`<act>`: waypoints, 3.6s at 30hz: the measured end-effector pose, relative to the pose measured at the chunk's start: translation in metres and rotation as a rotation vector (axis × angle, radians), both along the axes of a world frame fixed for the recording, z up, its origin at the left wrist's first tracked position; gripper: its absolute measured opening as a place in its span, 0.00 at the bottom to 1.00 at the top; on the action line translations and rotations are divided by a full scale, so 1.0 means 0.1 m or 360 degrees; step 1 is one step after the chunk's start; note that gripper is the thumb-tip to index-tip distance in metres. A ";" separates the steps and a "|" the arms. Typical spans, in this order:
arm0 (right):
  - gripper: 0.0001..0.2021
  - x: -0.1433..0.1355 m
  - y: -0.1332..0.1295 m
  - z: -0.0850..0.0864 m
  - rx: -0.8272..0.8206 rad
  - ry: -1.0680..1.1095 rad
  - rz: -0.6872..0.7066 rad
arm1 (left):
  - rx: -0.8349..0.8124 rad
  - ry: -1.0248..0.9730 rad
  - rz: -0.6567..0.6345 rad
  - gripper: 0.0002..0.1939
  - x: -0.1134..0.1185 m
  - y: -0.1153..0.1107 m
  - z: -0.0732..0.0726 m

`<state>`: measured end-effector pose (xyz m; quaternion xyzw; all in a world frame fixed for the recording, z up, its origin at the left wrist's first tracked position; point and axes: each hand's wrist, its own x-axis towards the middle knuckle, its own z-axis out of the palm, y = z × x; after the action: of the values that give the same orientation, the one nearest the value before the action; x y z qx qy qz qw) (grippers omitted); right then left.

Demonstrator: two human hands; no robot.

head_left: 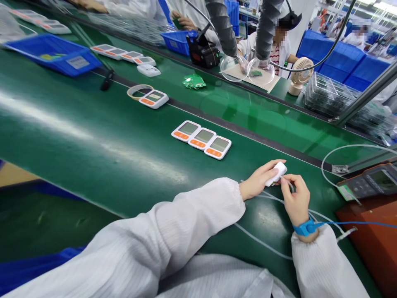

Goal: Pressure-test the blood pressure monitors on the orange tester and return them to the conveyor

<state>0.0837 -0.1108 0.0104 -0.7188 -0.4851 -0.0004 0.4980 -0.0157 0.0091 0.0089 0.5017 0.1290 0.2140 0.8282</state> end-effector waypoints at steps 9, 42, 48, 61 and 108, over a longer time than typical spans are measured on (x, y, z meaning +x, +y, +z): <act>0.07 -0.01 0.00 0.01 0.0012 0.0033 -0.0008 | 0.0015 0.0002 -0.0019 0.32 0.01 0.00 -0.02; 0.06 -0.02 0.00 -0.01 0.0037 0.0019 -0.0029 | 0.0297 0.0163 -0.0142 0.37 -0.01 0.02 -0.04; 0.07 -0.02 0.00 -0.02 0.0050 0.0003 -0.0040 | 0.0464 0.0192 -0.0143 0.36 -0.02 0.01 -0.06; 0.07 -0.03 -0.01 -0.01 0.0021 -0.0064 -0.0037 | 0.0671 0.0209 -0.0082 0.34 -0.04 -0.03 -0.06; 0.33 0.22 -0.11 -0.15 -0.0866 0.0332 -0.0382 | 0.0222 0.0082 -0.0634 0.65 0.07 0.20 -0.30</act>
<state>0.1057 -0.1222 -0.0046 -0.8739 -0.3254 0.1444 0.3310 -0.0086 0.0296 -0.0214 0.5787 0.0332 0.0415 0.8138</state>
